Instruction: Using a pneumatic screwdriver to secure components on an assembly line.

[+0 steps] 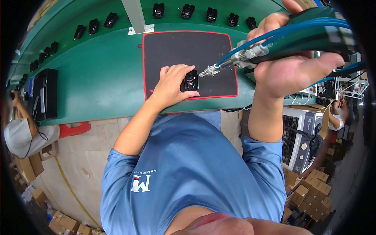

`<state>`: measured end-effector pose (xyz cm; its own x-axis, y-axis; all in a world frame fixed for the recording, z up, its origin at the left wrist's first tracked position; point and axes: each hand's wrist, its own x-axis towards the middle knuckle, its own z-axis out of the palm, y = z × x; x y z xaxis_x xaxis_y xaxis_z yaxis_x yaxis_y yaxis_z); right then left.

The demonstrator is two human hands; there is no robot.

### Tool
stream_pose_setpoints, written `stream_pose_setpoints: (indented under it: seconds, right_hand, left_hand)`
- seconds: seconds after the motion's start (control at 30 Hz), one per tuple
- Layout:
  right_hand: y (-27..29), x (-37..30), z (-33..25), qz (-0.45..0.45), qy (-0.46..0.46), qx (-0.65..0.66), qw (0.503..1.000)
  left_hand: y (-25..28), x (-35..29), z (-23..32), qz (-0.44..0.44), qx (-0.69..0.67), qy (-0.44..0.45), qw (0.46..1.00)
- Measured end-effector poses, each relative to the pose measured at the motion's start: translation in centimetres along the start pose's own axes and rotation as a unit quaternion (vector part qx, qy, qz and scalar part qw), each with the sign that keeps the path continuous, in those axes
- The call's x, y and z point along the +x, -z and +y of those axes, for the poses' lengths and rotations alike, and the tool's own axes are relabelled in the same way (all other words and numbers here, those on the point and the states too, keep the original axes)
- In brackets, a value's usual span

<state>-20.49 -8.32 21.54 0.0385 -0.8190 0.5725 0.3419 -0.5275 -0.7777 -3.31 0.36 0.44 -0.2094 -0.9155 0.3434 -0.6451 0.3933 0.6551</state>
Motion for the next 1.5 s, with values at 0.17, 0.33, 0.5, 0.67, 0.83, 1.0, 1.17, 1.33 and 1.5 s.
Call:
stream_pose_setpoints:
  seconds: [0.17,0.33,0.5,0.67,0.83,1.0,1.17,1.33,1.5]
  right_hand:
    - [-4.2,-1.9,-0.5,0.044,-0.019,0.040,0.998]
    - [-3.1,-4.5,4.3,0.034,-0.002,-0.119,0.992]
    - [-1.9,-6.5,5.6,-0.021,-0.107,-0.030,0.994]
    - [-1.6,-6.9,5.7,-0.013,-0.151,-0.003,0.988]
    - [-1.6,-7.0,5.8,-0.015,-0.152,0.002,0.988]
    - [-1.6,-7.2,6.0,-0.019,-0.146,-0.019,0.989]
    - [-1.9,-7.5,5.9,-0.029,-0.151,-0.012,0.988]
    - [-1.6,-8.0,6.6,-0.039,-0.158,0.010,0.987]
    - [-2.1,-7.0,6.0,-0.031,-0.103,-0.041,0.993]
  left_hand:
    - [0.0,-0.1,-0.4,-0.009,-0.007,-0.004,1.000]
    - [-0.1,-0.1,-0.2,0.028,-0.031,-0.023,0.999]
    - [0.4,0.0,0.3,0.009,-0.039,-0.003,0.999]
    - [0.4,-0.1,0.2,0.003,-0.036,-0.001,0.999]
    - [0.3,0.0,0.2,0.001,-0.028,0.005,1.000]
    - [0.4,0.0,0.2,-0.003,-0.029,0.008,1.000]
    - [0.2,-0.1,0.0,0.026,-0.050,-0.010,0.998]
    - [0.4,0.0,0.3,0.031,-0.068,0.005,0.997]
    - [0.3,0.0,0.3,0.032,-0.043,0.002,0.999]
